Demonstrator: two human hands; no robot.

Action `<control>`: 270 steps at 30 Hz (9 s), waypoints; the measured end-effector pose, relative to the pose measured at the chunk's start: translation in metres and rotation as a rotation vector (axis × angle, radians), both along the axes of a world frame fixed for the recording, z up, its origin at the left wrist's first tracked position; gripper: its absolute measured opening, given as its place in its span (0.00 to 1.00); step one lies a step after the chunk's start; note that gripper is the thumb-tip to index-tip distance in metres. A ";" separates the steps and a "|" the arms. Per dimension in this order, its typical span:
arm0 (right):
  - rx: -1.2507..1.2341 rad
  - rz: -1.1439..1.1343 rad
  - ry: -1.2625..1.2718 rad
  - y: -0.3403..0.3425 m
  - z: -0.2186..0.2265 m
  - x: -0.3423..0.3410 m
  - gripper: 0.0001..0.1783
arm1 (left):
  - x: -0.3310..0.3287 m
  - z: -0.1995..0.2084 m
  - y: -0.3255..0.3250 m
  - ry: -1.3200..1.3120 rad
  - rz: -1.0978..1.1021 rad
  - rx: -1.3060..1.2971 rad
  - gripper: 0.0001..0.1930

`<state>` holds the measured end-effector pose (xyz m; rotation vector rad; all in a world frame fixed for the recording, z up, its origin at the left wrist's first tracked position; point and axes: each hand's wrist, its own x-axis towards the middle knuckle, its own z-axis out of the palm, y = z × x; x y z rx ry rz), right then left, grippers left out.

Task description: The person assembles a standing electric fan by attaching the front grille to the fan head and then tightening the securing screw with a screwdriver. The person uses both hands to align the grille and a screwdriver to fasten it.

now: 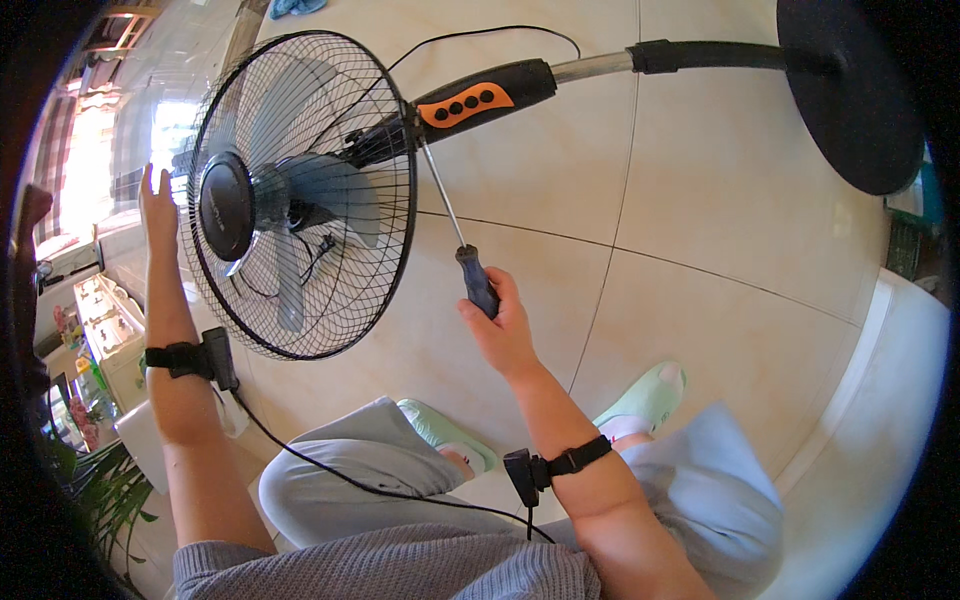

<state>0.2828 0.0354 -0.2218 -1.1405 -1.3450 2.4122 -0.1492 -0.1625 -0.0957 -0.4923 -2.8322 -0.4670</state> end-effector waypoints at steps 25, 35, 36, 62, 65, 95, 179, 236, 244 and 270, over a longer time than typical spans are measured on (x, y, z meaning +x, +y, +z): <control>0.447 0.041 0.223 0.044 0.041 -0.088 0.40 | 0.076 -0.044 -0.098 -0.745 0.550 0.840 0.27; 0.445 0.058 0.280 0.024 0.051 -0.118 0.40 | 0.086 -0.036 -0.090 -0.719 0.543 0.821 0.23; 0.384 0.029 0.281 0.022 0.052 -0.119 0.40 | 0.087 -0.036 -0.089 -0.720 0.523 0.827 0.23; 0.302 -0.072 0.297 0.020 0.050 -0.127 0.37 | 0.094 -0.037 -0.085 -0.680 0.511 0.819 0.21; 0.274 -0.063 0.285 0.020 0.052 -0.126 0.37 | 0.093 -0.038 -0.086 -0.678 0.509 0.799 0.24; 0.161 -0.033 0.123 0.022 0.061 -0.128 0.36 | 0.094 -0.046 -0.088 -0.629 0.502 0.900 0.20; 0.138 0.038 0.248 0.044 0.050 -0.132 0.38 | 0.107 -0.050 -0.086 -0.609 0.587 0.893 0.20; 0.289 -0.225 0.032 0.028 0.023 -0.028 0.13 | 0.142 0.042 0.143 -0.164 -0.475 -0.033 0.26; 0.403 -0.055 -0.097 0.029 0.016 0.000 0.16 | 0.143 0.027 0.217 -0.159 -0.681 -0.377 0.19; 0.294 -0.011 -0.025 0.027 0.043 -0.017 0.18 | 0.132 0.011 0.240 -0.224 -0.865 -0.552 0.17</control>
